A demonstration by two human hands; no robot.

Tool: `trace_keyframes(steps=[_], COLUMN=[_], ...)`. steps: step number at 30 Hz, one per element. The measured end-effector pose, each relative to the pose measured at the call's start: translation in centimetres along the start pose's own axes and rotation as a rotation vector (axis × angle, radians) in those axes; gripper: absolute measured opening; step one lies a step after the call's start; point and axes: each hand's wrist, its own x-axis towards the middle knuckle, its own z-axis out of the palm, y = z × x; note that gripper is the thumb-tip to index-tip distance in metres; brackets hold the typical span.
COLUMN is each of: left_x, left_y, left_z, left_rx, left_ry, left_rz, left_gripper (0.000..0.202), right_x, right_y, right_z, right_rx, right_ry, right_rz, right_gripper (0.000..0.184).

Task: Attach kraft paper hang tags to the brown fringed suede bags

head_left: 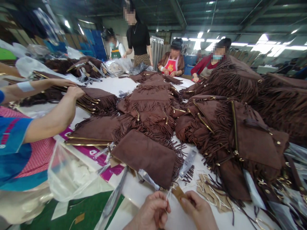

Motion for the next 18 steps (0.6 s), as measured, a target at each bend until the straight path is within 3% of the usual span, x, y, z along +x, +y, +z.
trace_keyframes(steps=[7,11,15,18], left_x=[0.6,0.0,-0.7,-1.2], left_y=[-0.3,-0.4,-0.8,-0.8], left_z=[0.3,0.3,-0.8,-1.2], left_rx=[0.017,0.038,0.111,0.22], left_ry=[0.045,0.01,-0.078,-0.226], left_rz=[0.014,-0.009,-0.034,-0.034], left_gripper=[0.023,0.025,0.025,0.033], right_x=[0.4,-0.1,-0.4,-0.8], right_y=[-1.4,-1.4,-1.2,-1.1], right_z=[-2.8,-1.7,0.3,1.5], right_rx=[0.598,0.662,0.742,0.818], right_ry=[-0.279,-0.312,-0.326,-0.328], right_rz=[0.419,0.484,0.453,0.472], right_gripper=[0.037,0.044,0.04,0.039])
